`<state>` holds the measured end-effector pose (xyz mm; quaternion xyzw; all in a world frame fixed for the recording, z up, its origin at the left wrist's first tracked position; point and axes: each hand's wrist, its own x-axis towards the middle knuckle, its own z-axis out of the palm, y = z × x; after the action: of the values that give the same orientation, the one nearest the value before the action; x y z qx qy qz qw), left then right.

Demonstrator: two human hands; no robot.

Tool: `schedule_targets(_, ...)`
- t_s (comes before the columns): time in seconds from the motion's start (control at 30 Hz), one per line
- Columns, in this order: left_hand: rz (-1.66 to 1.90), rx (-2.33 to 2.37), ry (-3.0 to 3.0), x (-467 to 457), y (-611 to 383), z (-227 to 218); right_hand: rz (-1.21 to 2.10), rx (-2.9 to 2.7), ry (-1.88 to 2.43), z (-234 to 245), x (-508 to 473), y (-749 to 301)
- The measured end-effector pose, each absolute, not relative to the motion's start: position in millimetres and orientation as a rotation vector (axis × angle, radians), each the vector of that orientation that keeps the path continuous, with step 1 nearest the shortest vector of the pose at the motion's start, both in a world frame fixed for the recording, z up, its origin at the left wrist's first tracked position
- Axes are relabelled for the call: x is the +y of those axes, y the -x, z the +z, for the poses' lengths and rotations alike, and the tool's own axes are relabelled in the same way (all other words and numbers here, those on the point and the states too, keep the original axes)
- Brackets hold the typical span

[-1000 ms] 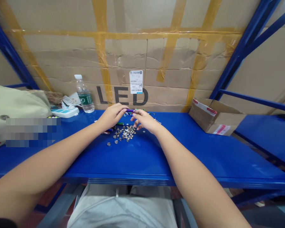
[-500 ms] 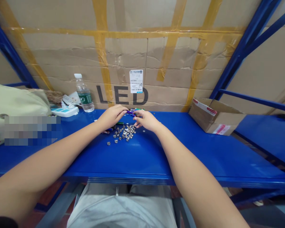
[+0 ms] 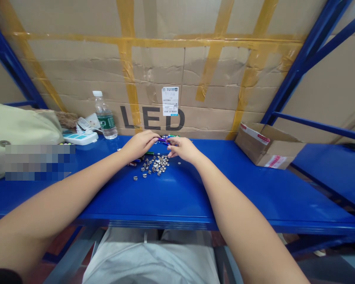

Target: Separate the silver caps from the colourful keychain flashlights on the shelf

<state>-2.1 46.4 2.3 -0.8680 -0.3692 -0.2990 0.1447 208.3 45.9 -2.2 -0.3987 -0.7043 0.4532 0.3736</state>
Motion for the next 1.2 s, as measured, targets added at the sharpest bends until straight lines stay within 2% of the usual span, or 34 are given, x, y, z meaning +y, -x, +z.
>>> schedule_targets(0.27, -0.725, -0.909, 2.485, 45, 3, 3, 0.919, -1.927, 1.052, -2, 51, -213)
schedule_targets(0.5, -0.542, -0.779, 2.373, 47, 2, 3, 0.182, -2.311, 1.16, 2, 51, -213)
schedule_targets(0.67, -0.53, -0.689, 2.339, 51, 3, 3, -0.117, -2.366, 1.265, 5, 48, -206)
schedule_targets(0.83, -0.65, -0.67, 2.33, 53, 4, 0, -0.056, -2.293, 1.161, 4, 48, -209)
schedule_targets(1.07, -0.896, -0.703, 2.536, 49, 4, 0, 0.318, -2.035, 1.03, -9, 62, -213)
schedule_targets(1.2, -0.91, -0.728, 2.623, 49, 5, -1, 0.488, -1.935, 1.04, -11, 65, -213)
